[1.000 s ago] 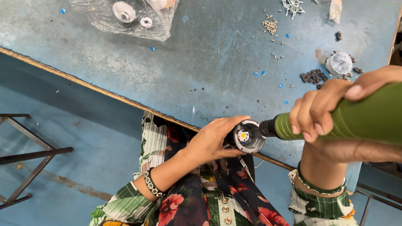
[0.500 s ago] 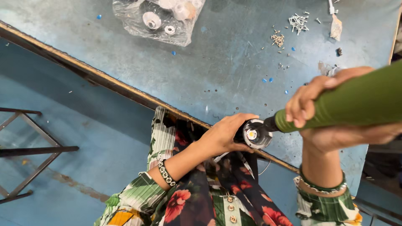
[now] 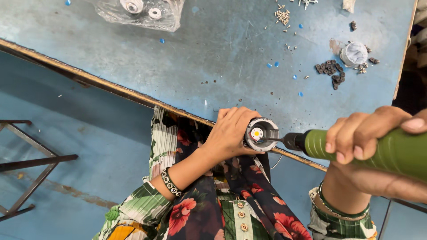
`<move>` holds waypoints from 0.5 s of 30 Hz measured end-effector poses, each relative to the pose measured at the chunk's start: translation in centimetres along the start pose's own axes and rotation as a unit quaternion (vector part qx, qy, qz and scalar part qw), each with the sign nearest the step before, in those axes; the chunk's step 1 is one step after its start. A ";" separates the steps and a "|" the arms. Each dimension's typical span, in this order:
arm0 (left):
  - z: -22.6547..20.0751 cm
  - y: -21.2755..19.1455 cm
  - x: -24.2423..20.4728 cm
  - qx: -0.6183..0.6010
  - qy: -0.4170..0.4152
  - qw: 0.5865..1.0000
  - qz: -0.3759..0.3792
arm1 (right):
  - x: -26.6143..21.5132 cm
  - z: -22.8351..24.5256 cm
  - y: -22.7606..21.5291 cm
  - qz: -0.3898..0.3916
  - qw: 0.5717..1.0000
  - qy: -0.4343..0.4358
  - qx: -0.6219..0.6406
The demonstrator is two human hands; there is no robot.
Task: The person assembles a small cylindrical electronic component by inserting a white plastic piece and a small LED into a black housing. They then use a green electric screwdriver to secure the parts with screws. The person handles multiple similar components on a blue workbench.
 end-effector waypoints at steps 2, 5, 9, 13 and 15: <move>0.0 0.0 0.0 0.003 0.002 1.000 -0.007 | 0.4 0.0 0.4 0.001 1.000 0.000 -0.008; 0.0 -0.1 0.0 0.003 0.014 1.000 -0.006 | 1.1 0.0 0.4 0.009 1.000 0.001 0.013; -0.1 0.0 0.0 0.006 0.014 1.000 -0.008 | 0.9 0.1 -0.1 -0.007 1.000 0.005 -0.017; 0.0 0.0 0.0 -0.001 0.008 1.000 -0.003 | 0.7 -0.1 -0.3 -0.028 0.999 0.008 -0.028; 0.0 0.0 0.0 -0.006 0.005 1.000 -0.003 | 0.8 -0.3 -0.2 -0.034 0.999 0.018 -0.025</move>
Point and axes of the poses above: each hand's wrist, its own x-axis towards the middle knuckle, its own y-axis out of the palm, z = x × y, the point moved 6 cm from there along x, towards the middle knuckle, and after that the axes turned 6 degrees about y, right-handed, at the moved point
